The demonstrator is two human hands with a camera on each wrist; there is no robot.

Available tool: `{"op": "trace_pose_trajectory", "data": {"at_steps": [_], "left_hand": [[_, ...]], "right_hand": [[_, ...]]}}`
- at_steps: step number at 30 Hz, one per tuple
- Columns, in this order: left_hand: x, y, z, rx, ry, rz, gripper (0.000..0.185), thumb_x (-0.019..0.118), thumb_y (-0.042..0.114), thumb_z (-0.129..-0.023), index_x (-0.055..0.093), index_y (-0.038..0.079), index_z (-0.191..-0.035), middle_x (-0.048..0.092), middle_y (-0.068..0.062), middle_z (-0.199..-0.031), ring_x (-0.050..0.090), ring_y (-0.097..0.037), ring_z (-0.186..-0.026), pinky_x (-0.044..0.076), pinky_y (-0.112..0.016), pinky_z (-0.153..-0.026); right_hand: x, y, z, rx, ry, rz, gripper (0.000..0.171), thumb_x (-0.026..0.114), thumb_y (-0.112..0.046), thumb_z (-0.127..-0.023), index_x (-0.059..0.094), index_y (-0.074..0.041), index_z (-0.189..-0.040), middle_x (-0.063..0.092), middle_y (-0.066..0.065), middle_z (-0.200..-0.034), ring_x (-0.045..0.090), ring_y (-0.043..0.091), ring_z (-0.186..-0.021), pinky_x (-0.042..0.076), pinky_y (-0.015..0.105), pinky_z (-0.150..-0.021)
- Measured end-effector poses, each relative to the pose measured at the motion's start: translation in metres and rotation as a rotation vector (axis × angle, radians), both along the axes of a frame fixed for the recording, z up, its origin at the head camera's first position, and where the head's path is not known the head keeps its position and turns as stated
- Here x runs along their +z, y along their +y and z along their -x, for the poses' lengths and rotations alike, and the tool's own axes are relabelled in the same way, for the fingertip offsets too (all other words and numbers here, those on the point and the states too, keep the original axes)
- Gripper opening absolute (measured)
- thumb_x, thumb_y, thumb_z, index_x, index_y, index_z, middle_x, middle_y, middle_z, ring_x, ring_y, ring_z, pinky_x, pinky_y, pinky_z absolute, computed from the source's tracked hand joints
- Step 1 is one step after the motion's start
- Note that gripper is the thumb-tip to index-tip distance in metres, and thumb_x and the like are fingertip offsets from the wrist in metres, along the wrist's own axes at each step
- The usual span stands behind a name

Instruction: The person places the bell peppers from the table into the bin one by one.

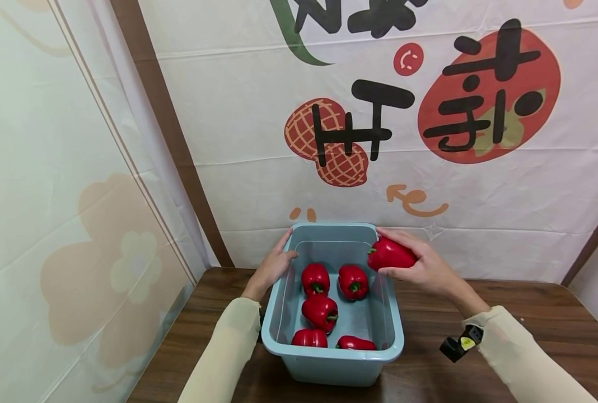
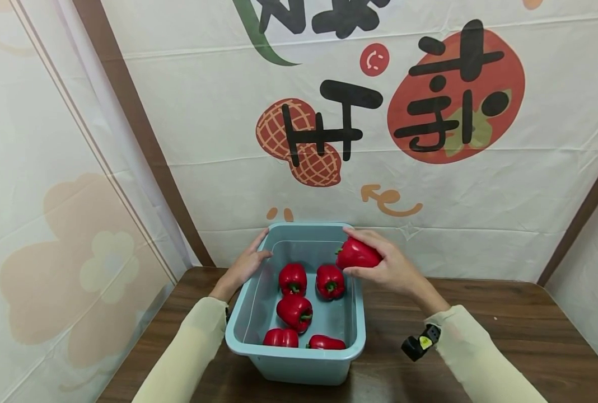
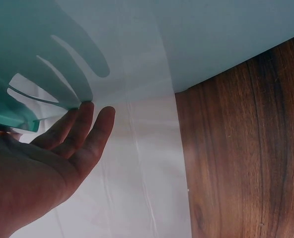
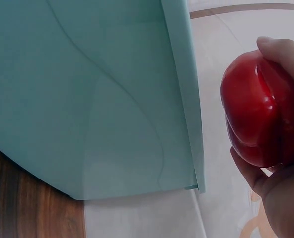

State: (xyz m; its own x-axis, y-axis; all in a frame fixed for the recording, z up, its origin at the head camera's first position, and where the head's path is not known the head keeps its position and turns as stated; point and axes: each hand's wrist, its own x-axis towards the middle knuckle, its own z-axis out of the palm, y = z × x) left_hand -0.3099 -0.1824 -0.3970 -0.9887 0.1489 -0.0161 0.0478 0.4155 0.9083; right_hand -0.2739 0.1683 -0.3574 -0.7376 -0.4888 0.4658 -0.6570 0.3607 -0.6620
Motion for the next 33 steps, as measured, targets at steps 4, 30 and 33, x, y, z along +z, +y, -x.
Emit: {"op": "trace_pose_trajectory", "data": {"at_steps": [4, 30, 33], "left_hand": [[0.0, 0.001, 0.0, 0.006, -0.002, 0.001, 0.067, 0.043, 0.025, -0.099, 0.015, 0.034, -0.159, 0.023, -0.008, -0.164, 0.036, -0.039, -0.139, 0.036, -0.07, -0.103], [0.001, 0.001, 0.0, 0.015, -0.01, -0.008, 0.066, 0.042, 0.023, -0.1, 0.016, 0.036, -0.159, 0.023, -0.006, -0.164, 0.037, -0.039, -0.139, 0.037, -0.07, -0.102], [0.001, 0.001, -0.001, 0.014, -0.011, -0.015, 0.066, 0.042, 0.023, -0.1, 0.016, 0.036, -0.159, 0.023, -0.006, -0.163, 0.037, -0.039, -0.139, 0.038, -0.07, -0.101]], "right_hand": [[0.0, -0.001, 0.0, 0.009, 0.001, 0.0, 0.078, 0.081, -0.017, -0.081, 0.044, -0.02, -0.15, 0.049, 0.006, -0.142, 0.047, 0.029, -0.121, 0.057, 0.031, -0.078], [0.003, -0.026, -0.004, 0.092, -0.028, -0.001, 0.078, 0.081, -0.021, -0.081, 0.045, -0.026, -0.149, 0.052, 0.007, -0.136, 0.051, 0.028, -0.116, 0.058, 0.033, -0.078], [0.003, -0.03, -0.004, 0.106, -0.032, -0.001, 0.078, 0.082, -0.021, -0.08, 0.045, -0.027, -0.149, 0.053, 0.007, -0.137, 0.05, 0.029, -0.118, 0.058, 0.033, -0.079]]}}
